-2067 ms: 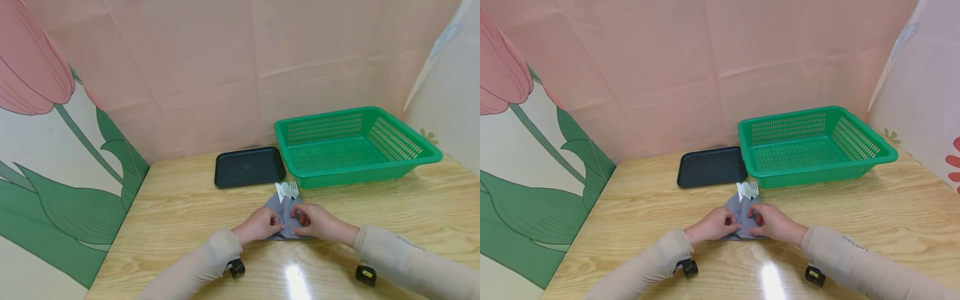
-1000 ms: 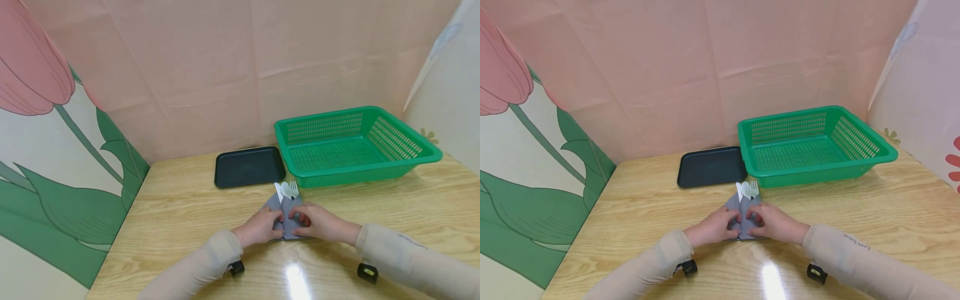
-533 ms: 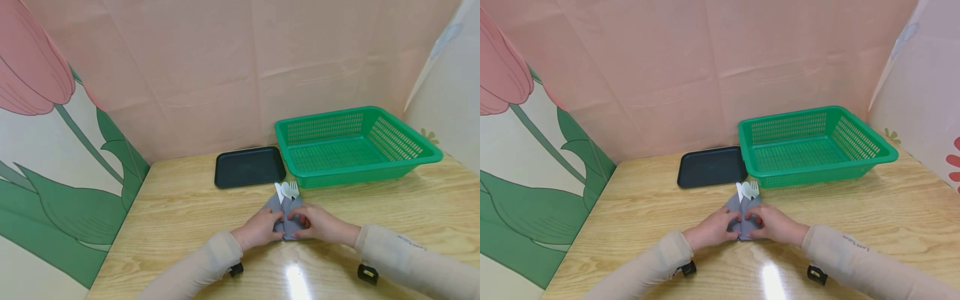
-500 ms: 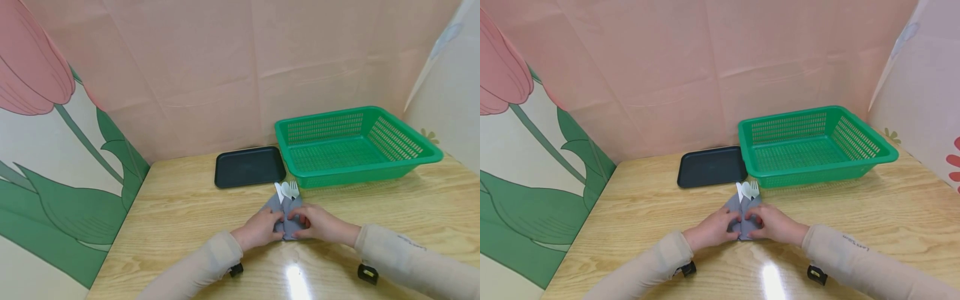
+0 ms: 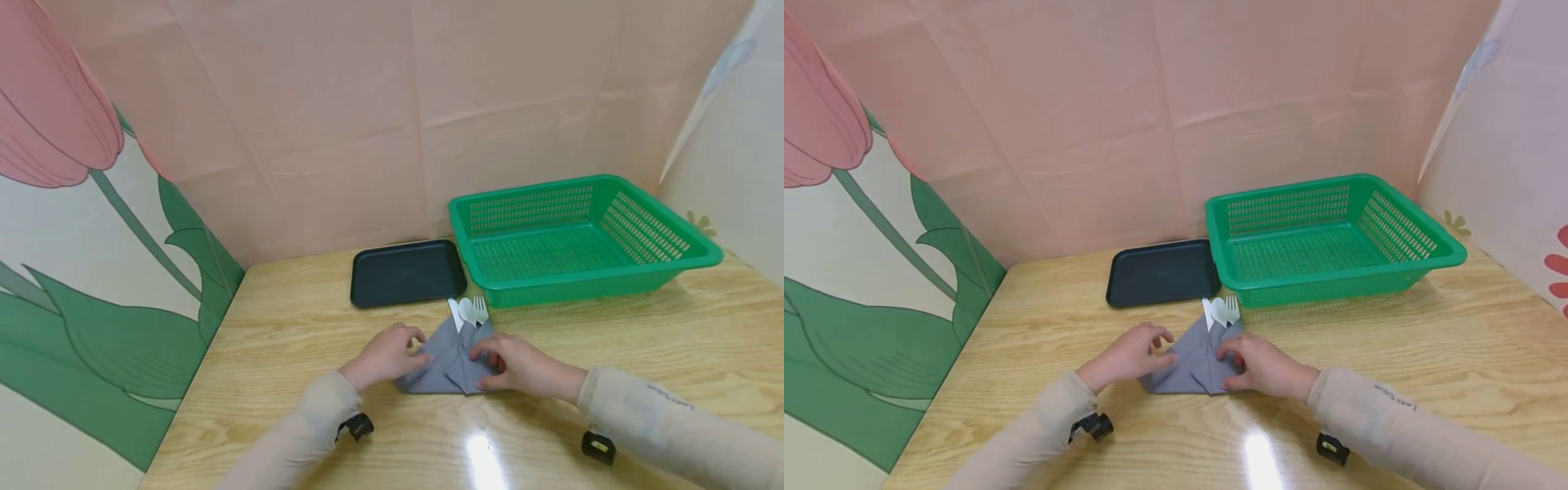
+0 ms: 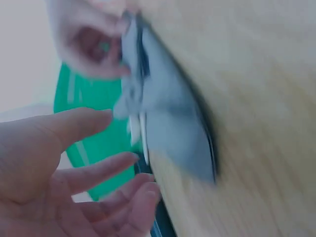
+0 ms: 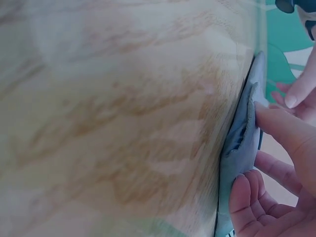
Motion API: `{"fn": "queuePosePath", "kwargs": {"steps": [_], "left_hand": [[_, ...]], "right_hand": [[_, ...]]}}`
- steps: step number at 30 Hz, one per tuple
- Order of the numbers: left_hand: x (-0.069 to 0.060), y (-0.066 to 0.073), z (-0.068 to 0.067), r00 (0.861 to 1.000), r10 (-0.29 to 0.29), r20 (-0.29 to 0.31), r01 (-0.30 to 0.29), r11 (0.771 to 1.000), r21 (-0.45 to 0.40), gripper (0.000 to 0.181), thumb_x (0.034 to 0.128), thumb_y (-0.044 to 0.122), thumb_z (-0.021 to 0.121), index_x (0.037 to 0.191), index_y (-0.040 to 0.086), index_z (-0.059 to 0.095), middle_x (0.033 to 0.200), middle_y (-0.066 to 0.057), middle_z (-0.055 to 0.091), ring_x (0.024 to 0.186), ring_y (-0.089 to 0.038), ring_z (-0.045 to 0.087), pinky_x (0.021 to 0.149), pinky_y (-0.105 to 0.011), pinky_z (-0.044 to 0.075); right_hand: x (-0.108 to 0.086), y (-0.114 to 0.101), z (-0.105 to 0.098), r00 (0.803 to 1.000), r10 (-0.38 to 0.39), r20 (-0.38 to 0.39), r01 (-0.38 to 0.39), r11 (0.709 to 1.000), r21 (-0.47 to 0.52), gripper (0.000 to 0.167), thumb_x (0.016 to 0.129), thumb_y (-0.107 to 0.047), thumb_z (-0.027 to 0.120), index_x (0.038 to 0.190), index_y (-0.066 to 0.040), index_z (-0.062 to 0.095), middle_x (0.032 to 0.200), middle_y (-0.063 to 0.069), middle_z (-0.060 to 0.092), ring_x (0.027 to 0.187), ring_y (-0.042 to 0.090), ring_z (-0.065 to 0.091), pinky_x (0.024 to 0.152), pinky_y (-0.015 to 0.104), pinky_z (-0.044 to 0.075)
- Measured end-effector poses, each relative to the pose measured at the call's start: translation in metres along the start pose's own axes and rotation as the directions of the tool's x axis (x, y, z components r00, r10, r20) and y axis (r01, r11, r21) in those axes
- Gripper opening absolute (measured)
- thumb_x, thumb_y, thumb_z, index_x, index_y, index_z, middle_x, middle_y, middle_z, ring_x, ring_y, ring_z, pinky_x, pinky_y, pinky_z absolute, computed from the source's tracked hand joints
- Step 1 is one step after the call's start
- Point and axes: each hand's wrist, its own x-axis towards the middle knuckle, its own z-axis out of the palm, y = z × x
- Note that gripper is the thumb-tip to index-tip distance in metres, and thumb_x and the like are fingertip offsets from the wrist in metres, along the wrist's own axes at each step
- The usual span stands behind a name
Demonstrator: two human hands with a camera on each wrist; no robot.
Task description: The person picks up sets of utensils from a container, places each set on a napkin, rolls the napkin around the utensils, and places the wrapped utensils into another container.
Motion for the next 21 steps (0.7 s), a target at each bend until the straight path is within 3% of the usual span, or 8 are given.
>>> {"fn": "queuePosePath", "kwargs": {"steps": [4, 8, 13, 21], "left_hand": [[-0.004, -0.021, -0.008, 0.993, -0.111, 0.049, 0.116, 0.986, -0.121, 0.029, 0.0877, 0.027, 0.063, 0.102, 0.001, 0.062, 0.085, -0.007, 0.061, 0.071, -0.013, 0.052, 0.062, -0.026, 0.043], [-0.008, -0.033, -0.008, 0.983, -0.148, 0.109, 0.167, 0.966, -0.196, 0.021, 0.0859, 0.023, 0.065, 0.086, 0.002, 0.063, 0.069, -0.002, 0.056, 0.058, -0.010, 0.047, 0.053, -0.022, 0.038], [-0.008, -0.039, -0.006, 0.976, -0.144, 0.161, 0.177, 0.961, -0.213, 0.018, 0.0845, 0.019, 0.067, 0.076, 0.004, 0.065, 0.062, 0.004, 0.052, 0.053, -0.008, 0.044, 0.050, -0.019, 0.035], [-0.008, -0.044, -0.005, 0.975, -0.108, 0.196, 0.151, 0.964, -0.220, 0.020, 0.0843, 0.015, 0.067, 0.070, 0.001, 0.066, 0.060, 0.006, 0.051, 0.050, -0.006, 0.040, 0.048, -0.018, 0.032]], "right_hand": [[0.000, 0.000, 0.000, 1.000, 0.011, 0.012, -0.011, 1.000, 0.001, 0.036, 0.072, -0.025, 0.079, 0.099, -0.007, 0.065, 0.074, -0.004, 0.054, 0.067, 0.003, 0.044, 0.057, 0.018, 0.039], [0.001, 0.000, -0.001, 0.999, 0.029, 0.022, -0.029, 1.000, 0.003, 0.036, 0.072, -0.025, 0.079, 0.100, -0.008, 0.065, 0.074, -0.005, 0.054, 0.067, 0.002, 0.044, 0.058, 0.018, 0.039], [0.001, 0.000, -0.002, 0.999, 0.037, 0.030, -0.037, 0.999, 0.001, 0.036, 0.072, -0.025, 0.079, 0.100, -0.008, 0.065, 0.073, -0.005, 0.054, 0.066, 0.002, 0.044, 0.057, 0.018, 0.039], [0.001, 0.000, -0.001, 0.999, 0.037, 0.034, -0.037, 0.999, 0.005, 0.036, 0.072, -0.026, 0.079, 0.100, -0.008, 0.065, 0.073, -0.005, 0.054, 0.066, 0.002, 0.045, 0.057, 0.018, 0.039]]}}
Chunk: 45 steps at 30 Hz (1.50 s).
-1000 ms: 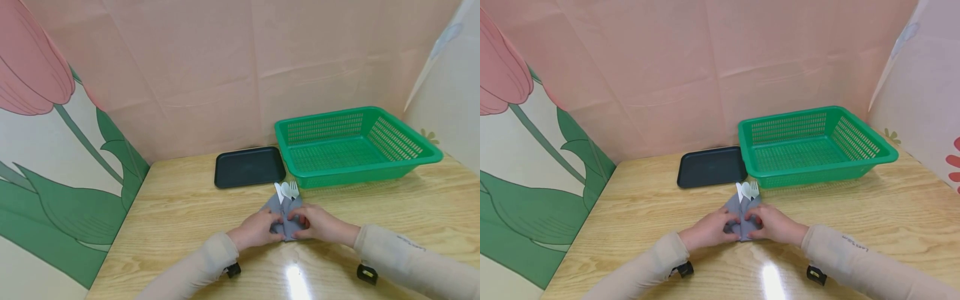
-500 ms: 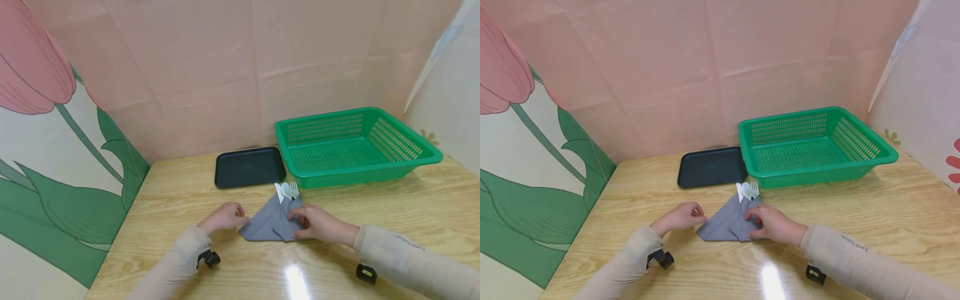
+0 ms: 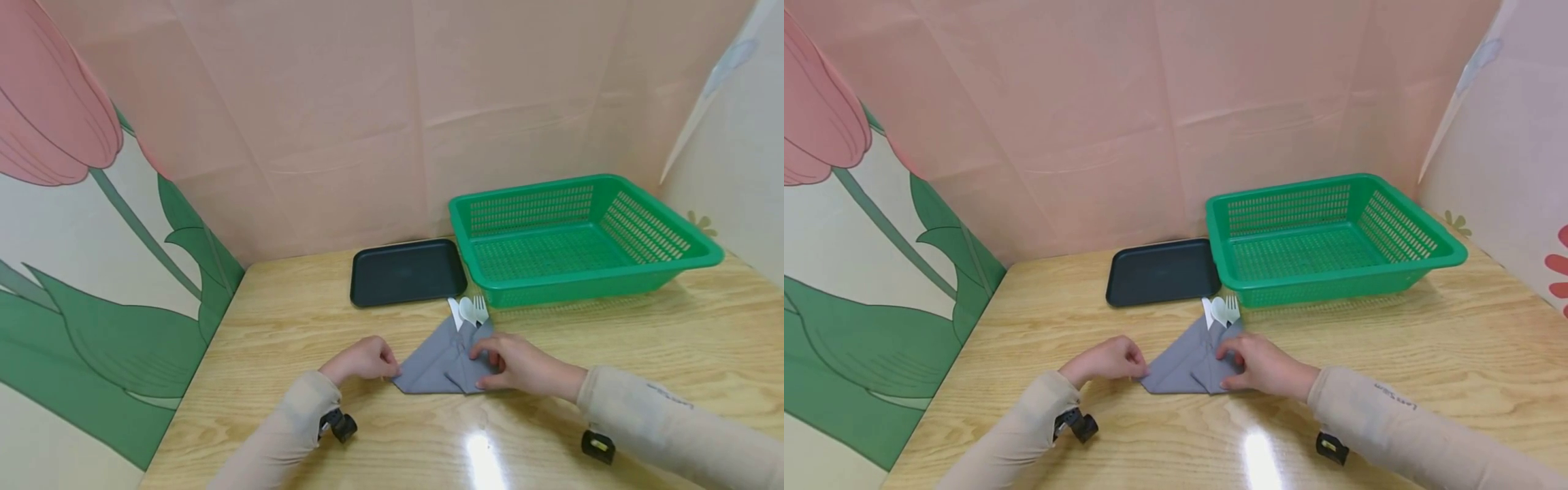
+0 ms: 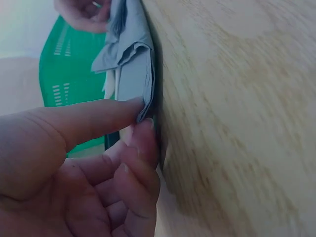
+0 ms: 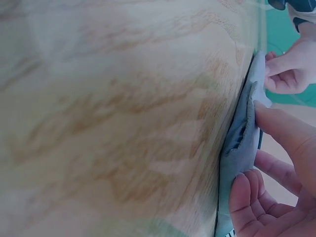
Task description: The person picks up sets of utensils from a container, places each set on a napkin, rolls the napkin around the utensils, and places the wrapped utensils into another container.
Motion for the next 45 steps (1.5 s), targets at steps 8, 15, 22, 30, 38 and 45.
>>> {"fn": "queuePosePath", "kwargs": {"steps": [8, 15, 22, 30, 38, 45], "left_hand": [[-0.003, 0.001, -0.004, 0.999, 0.043, 0.013, -0.043, 0.999, -0.024, 0.020, 0.0847, 0.012, 0.066, 0.067, 0.004, 0.063, 0.061, 0.005, 0.052, 0.051, -0.007, 0.040, 0.050, -0.019, 0.033], [-0.006, 0.006, -0.009, 0.995, 0.096, 0.010, -0.096, 0.993, -0.069, 0.015, 0.0837, 0.010, 0.065, 0.074, -0.002, 0.066, 0.065, 0.005, 0.054, 0.056, -0.006, 0.045, 0.052, -0.018, 0.037], [-0.006, 0.008, -0.014, 0.994, 0.107, 0.012, -0.105, 0.988, -0.110, 0.014, 0.0838, 0.011, 0.064, 0.078, -0.002, 0.067, 0.067, 0.005, 0.056, 0.057, -0.005, 0.046, 0.054, -0.018, 0.040], [-0.008, 0.015, -0.019, 0.995, 0.101, 0.019, -0.098, 0.986, -0.135, 0.014, 0.0852, 0.012, 0.062, 0.080, -0.001, 0.067, 0.064, 0.002, 0.054, 0.054, -0.005, 0.044, 0.051, -0.018, 0.035], [-0.008, 0.021, -0.020, 0.993, 0.116, 0.013, -0.112, 0.978, -0.176, 0.012, 0.0842, 0.009, 0.061, 0.083, -0.001, 0.067, 0.065, 0.003, 0.055, 0.057, -0.007, 0.048, 0.054, -0.019, 0.040], [-0.007, 0.025, -0.021, 0.994, 0.105, 0.013, -0.100, 0.971, -0.216, 0.013, 0.0853, 0.010, 0.058, 0.085, -0.001, 0.065, 0.071, 0.002, 0.058, 0.061, -0.007, 0.050, 0.059, -0.019, 0.043]], "right_hand": [[0.000, -0.001, 0.000, 1.000, 0.011, 0.009, -0.011, 1.000, 0.004, 0.036, 0.073, -0.027, 0.079, 0.101, -0.009, 0.065, 0.074, -0.004, 0.055, 0.066, 0.003, 0.045, 0.058, 0.018, 0.039], [0.000, 0.000, 0.000, 1.000, -0.008, -0.004, 0.008, 1.000, 0.002, 0.036, 0.072, -0.027, 0.079, 0.100, -0.008, 0.066, 0.072, -0.005, 0.054, 0.065, 0.002, 0.044, 0.057, 0.018, 0.038], [0.000, 0.000, 0.000, 1.000, -0.022, -0.012, 0.022, 1.000, -0.001, 0.035, 0.072, -0.026, 0.079, 0.099, -0.008, 0.065, 0.071, -0.005, 0.054, 0.065, 0.002, 0.044, 0.057, 0.018, 0.038], [0.000, 0.001, 0.000, 0.999, -0.033, -0.021, 0.033, 0.999, 0.005, 0.035, 0.072, -0.025, 0.079, 0.098, -0.007, 0.065, 0.071, -0.005, 0.053, 0.065, 0.001, 0.044, 0.057, 0.018, 0.038], [-0.001, 0.000, 0.000, 0.999, -0.040, -0.028, 0.040, 0.999, -0.002, 0.034, 0.072, -0.025, 0.079, 0.098, -0.008, 0.065, 0.071, -0.005, 0.054, 0.065, 0.001, 0.044, 0.057, 0.018, 0.038], [-0.001, 0.001, 0.000, 0.998, -0.048, -0.038, 0.048, 0.999, -0.003, 0.034, 0.072, -0.024, 0.079, 0.098, -0.007, 0.065, 0.071, -0.005, 0.053, 0.065, 0.001, 0.044, 0.057, 0.018, 0.039]]}}
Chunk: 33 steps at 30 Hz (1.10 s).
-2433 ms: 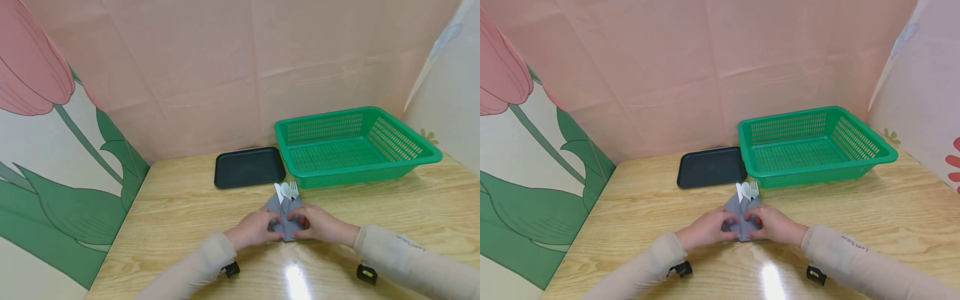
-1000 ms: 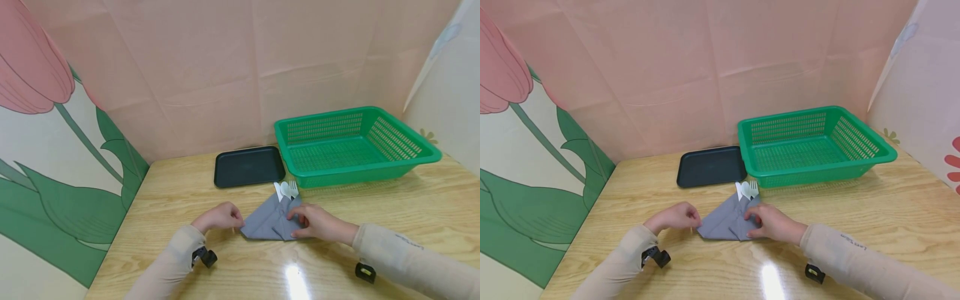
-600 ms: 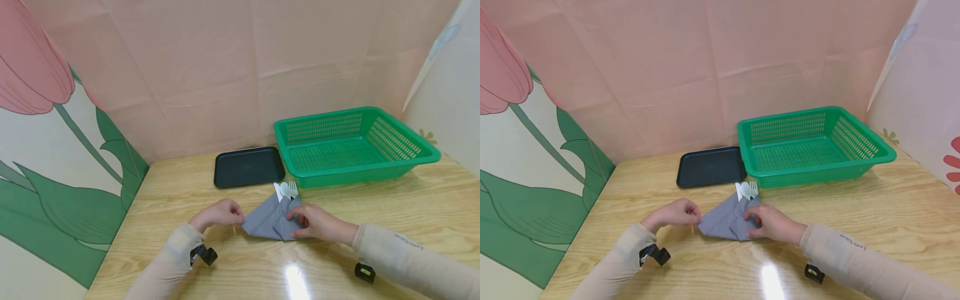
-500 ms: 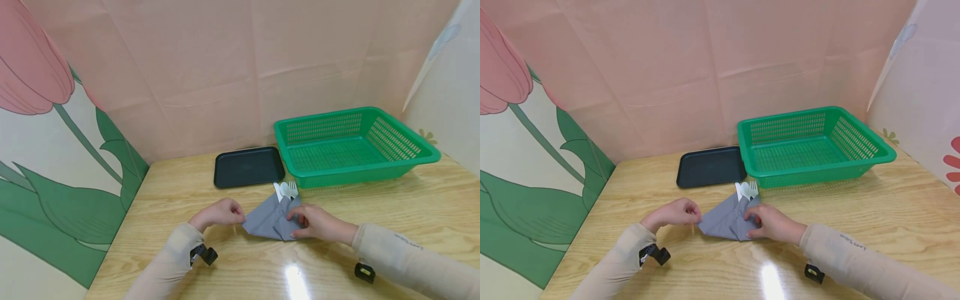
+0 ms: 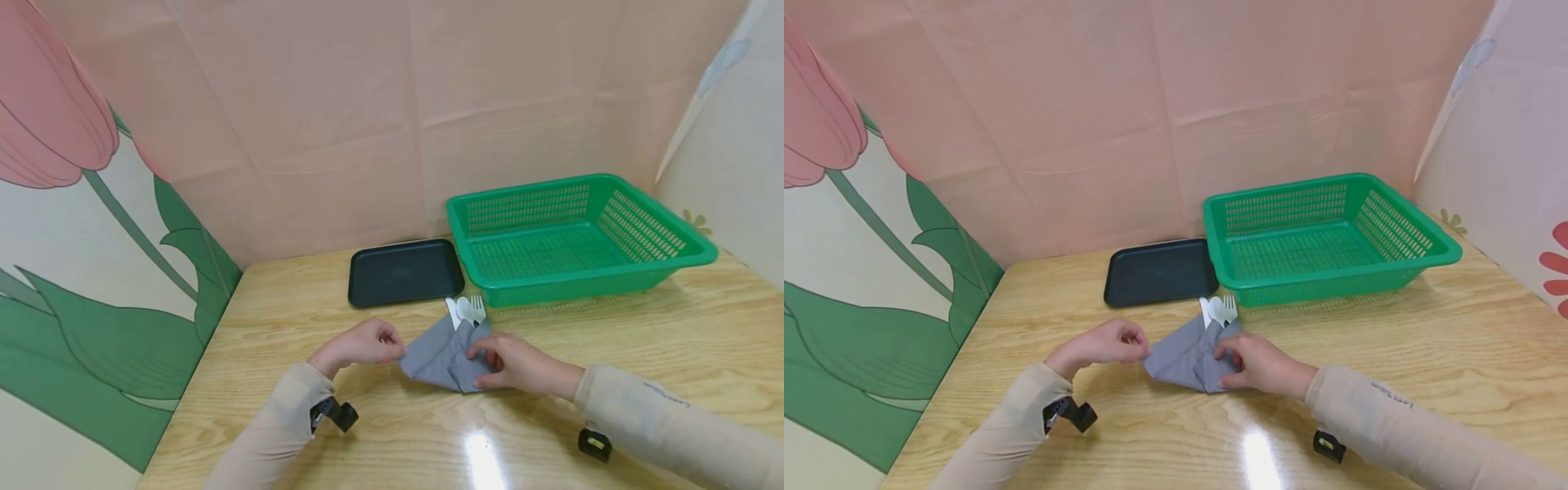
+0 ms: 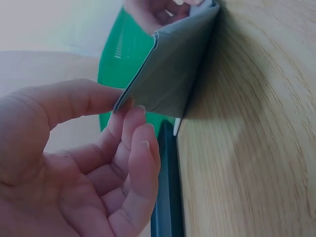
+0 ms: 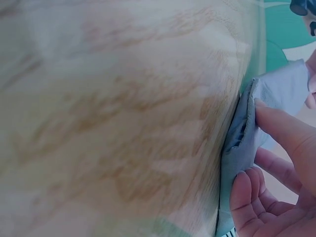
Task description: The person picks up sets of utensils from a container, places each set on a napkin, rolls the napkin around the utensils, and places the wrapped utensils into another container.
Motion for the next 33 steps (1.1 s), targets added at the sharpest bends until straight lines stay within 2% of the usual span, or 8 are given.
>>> {"fn": "queuePosePath", "kwargs": {"steps": [5, 23, 33], "left_hand": [[0.002, 0.002, 0.001, 1.000, 0.013, 0.003, -0.013, 1.000, -0.016, 0.015, 0.0859, 0.013, 0.058, 0.086, -0.001, 0.063, 0.080, 0.000, 0.062, 0.064, -0.008, 0.053, 0.062, -0.020, 0.045], [0.010, 0.014, 0.008, 0.999, 0.037, -0.007, -0.037, 0.997, -0.072, 0.019, 0.0887, 0.016, 0.053, 0.093, 0.000, 0.062, 0.081, -0.001, 0.059, 0.072, -0.008, 0.057, 0.072, -0.023, 0.051], [0.013, 0.020, 0.014, 0.999, 0.051, -0.014, -0.053, 0.988, -0.148, 0.019, 0.0910, 0.015, 0.052, 0.095, -0.001, 0.060, 0.082, 0.000, 0.057, 0.075, -0.007, 0.056, 0.077, -0.028, 0.053]], "right_hand": [[0.000, 0.000, 0.000, 1.000, 0.000, -0.002, 0.000, 1.000, 0.004, 0.033, 0.072, -0.023, 0.079, 0.097, -0.007, 0.065, 0.070, -0.005, 0.052, 0.064, 0.001, 0.044, 0.057, 0.018, 0.038], [-0.001, 0.000, 0.000, 1.000, 0.014, 0.006, -0.014, 1.000, 0.014, 0.033, 0.073, -0.024, 0.079, 0.097, -0.007, 0.065, 0.071, -0.005, 0.052, 0.064, 0.002, 0.044, 0.057, 0.017, 0.037], [0.000, -0.001, -0.001, 1.000, 0.022, 0.013, -0.022, 1.000, 0.022, 0.034, 0.072, -0.023, 0.079, 0.097, -0.006, 0.065, 0.070, -0.004, 0.053, 0.064, 0.001, 0.044, 0.056, 0.017, 0.038]]}}
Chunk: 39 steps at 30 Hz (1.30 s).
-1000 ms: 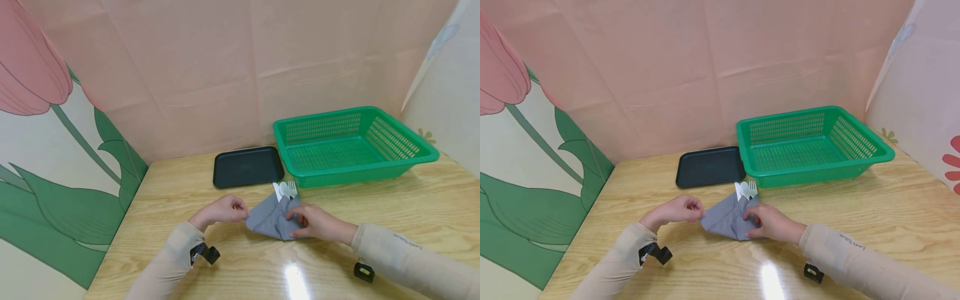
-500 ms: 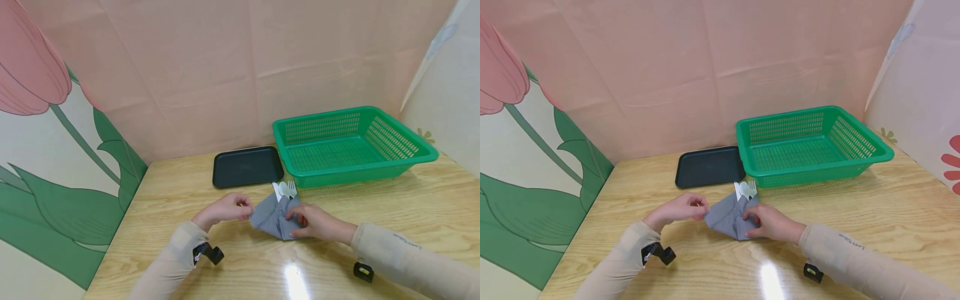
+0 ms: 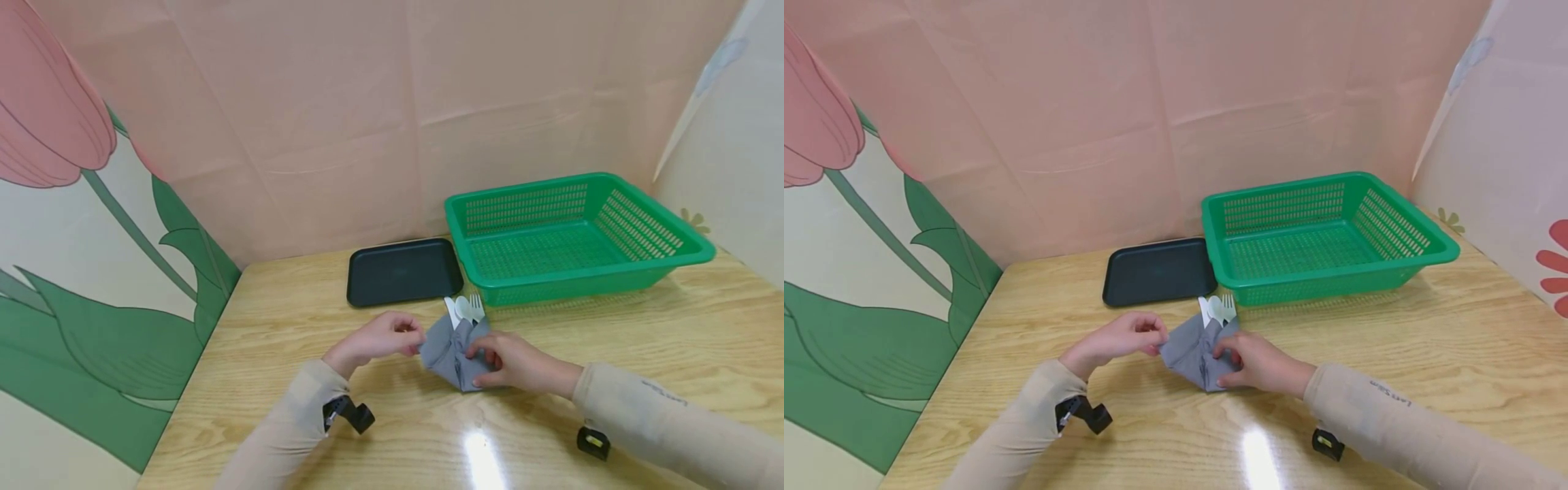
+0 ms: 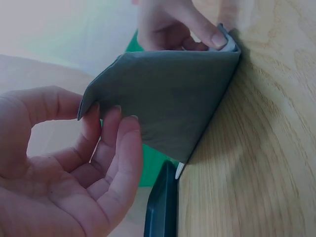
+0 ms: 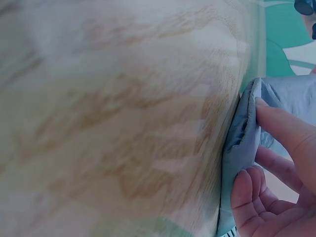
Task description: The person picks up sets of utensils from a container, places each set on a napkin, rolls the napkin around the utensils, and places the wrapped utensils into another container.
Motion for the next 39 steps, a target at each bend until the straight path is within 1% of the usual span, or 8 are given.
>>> {"fn": "queuePosePath", "kwargs": {"steps": [3, 12, 17, 21, 25, 29, 39], "left_hand": [[0.001, 0.001, 0.002, 1.000, 0.005, 0.001, -0.005, 1.000, -0.023, 0.019, 0.0914, 0.015, 0.052, 0.096, -0.002, 0.059, 0.083, 0.000, 0.057, 0.076, -0.007, 0.056, 0.079, -0.029, 0.054], [0.007, 0.000, 0.008, 0.999, 0.047, 0.001, -0.047, 0.995, -0.087, 0.020, 0.0928, 0.014, 0.051, 0.100, -0.004, 0.058, 0.089, -0.001, 0.056, 0.078, -0.006, 0.057, 0.081, -0.027, 0.053], [0.009, 0.000, 0.013, 0.997, 0.076, 0.015, -0.073, 0.984, -0.160, 0.019, 0.0941, 0.012, 0.048, 0.099, -0.006, 0.055, 0.087, 0.001, 0.054, 0.078, -0.007, 0.059, 0.083, -0.030, 0.054], [0.012, -0.001, 0.017, 0.996, 0.091, 0.025, -0.083, 0.974, -0.211, 0.018, 0.0943, 0.012, 0.047, 0.097, -0.005, 0.053, 0.087, 0.002, 0.053, 0.078, -0.007, 0.061, 0.084, -0.031, 0.053], [0.014, 0.000, 0.021, 0.996, 0.085, 0.019, -0.078, 0.965, -0.249, 0.018, 0.0935, 0.012, 0.046, 0.098, -0.005, 0.053, 0.085, 0.003, 0.053, 0.076, -0.009, 0.061, 0.084, -0.032, 0.054], [0.016, 0.000, 0.025, 0.997, 0.083, 0.007, -0.077, 0.956, -0.285, 0.019, 0.0927, 0.011, 0.046, 0.099, -0.005, 0.053, 0.084, 0.003, 0.052, 0.075, -0.009, 0.061, 0.083, -0.032, 0.054], [0.019, 0.002, 0.032, 0.997, 0.076, -0.003, -0.073, 0.945, -0.319, 0.021, 0.0926, 0.011, 0.045, 0.101, -0.006, 0.053, 0.086, 0.003, 0.054, 0.076, -0.009, 0.061, 0.083, -0.032, 0.054]], "right_hand": [[0.000, 0.000, 0.000, 1.000, -0.003, -0.002, 0.003, 1.000, 0.002, 0.034, 0.072, -0.024, 0.079, 0.097, -0.006, 0.065, 0.070, -0.004, 0.053, 0.064, 0.001, 0.044, 0.056, 0.017, 0.038], [0.000, 0.001, 0.000, 1.000, -0.002, 0.002, 0.002, 1.000, 0.013, 0.033, 0.072, -0.024, 0.079, 0.097, -0.006, 0.064, 0.070, -0.004, 0.053, 0.064, 0.001, 0.043, 0.056, 0.017, 0.037], [-0.001, 0.002, 0.000, 1.000, -0.027, -0.006, 0.027, 1.000, 0.003, 0.032, 0.074, -0.024, 0.078, 0.097, -0.006, 0.064, 0.069, -0.004, 0.052, 0.064, 0.001, 0.043, 0.056, 0.017, 0.037], [-0.002, 0.004, 0.000, 0.998, -0.059, -0.012, 0.059, 0.998, 0.005, 0.027, 0.076, -0.018, 0.074, 0.098, -0.006, 0.065, 0.070, -0.005, 0.052, 0.064, 0.000, 0.043, 0.057, 0.017, 0.037], [-0.003, 0.007, 0.000, 0.997, -0.072, -0.013, 0.073, 0.997, 0.021, 0.024, 0.078, -0.014, 0.072, 0.099, -0.005, 0.065, 0.071, -0.004, 0.052, 0.065, -0.001, 0.043, 0.057, 0.017, 0.038], [-0.004, 0.007, 0.000, 0.997, -0.072, -0.019, 0.072, 0.996, 0.042, 0.024, 0.078, -0.013, 0.072, 0.099, -0.004, 0.065, 0.073, -0.003, 0.052, 0.066, -0.001, 0.042, 0.057, 0.017, 0.038], [-0.003, 0.006, 0.000, 1.000, -0.019, -0.017, 0.021, 0.996, 0.084, 0.025, 0.077, -0.012, 0.073, 0.098, -0.004, 0.063, 0.071, -0.002, 0.051, 0.065, 0.001, 0.041, 0.057, 0.018, 0.037]]}}
